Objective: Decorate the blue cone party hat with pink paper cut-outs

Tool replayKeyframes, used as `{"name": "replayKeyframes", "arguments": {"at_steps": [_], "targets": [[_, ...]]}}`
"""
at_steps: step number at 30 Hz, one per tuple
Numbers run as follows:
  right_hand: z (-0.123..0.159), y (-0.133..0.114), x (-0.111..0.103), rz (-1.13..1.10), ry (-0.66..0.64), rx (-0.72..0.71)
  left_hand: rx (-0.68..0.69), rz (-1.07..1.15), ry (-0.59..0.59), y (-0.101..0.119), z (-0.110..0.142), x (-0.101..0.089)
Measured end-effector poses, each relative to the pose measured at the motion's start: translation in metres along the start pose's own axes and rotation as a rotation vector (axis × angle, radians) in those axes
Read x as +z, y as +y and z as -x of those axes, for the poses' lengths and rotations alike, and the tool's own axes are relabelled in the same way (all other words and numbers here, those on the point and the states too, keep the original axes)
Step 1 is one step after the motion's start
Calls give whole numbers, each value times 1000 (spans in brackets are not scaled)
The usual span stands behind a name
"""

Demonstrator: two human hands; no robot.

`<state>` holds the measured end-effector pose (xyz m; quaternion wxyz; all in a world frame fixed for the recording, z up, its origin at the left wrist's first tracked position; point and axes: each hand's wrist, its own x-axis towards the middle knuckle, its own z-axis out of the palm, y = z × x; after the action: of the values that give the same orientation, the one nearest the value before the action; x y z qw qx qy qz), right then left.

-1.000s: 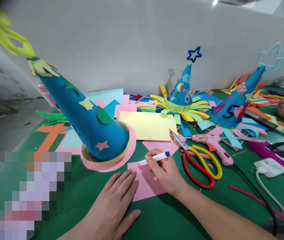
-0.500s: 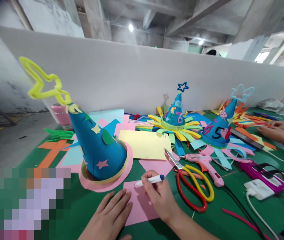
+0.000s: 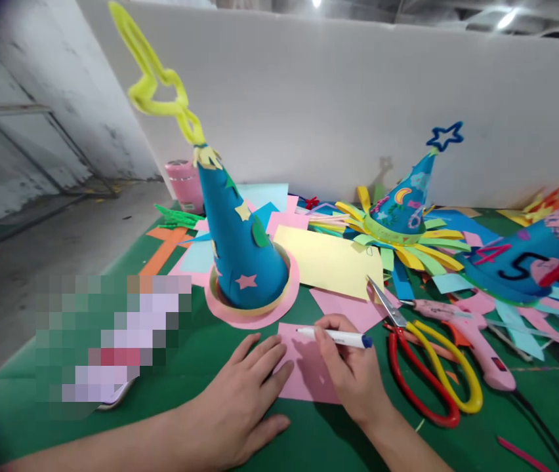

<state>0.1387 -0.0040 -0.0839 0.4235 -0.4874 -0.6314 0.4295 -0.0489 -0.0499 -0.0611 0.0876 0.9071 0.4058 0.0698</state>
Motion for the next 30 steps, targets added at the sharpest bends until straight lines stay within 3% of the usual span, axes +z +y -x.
{"name": "replayKeyframes", "arguments": {"at_steps": [14,30], "targets": [[-3,-8,5,56,-137,43,-41,-40,72,-1,2,3],[-3,-6,8,62,-92,29,-65,-51,73,1,0,4]]}}
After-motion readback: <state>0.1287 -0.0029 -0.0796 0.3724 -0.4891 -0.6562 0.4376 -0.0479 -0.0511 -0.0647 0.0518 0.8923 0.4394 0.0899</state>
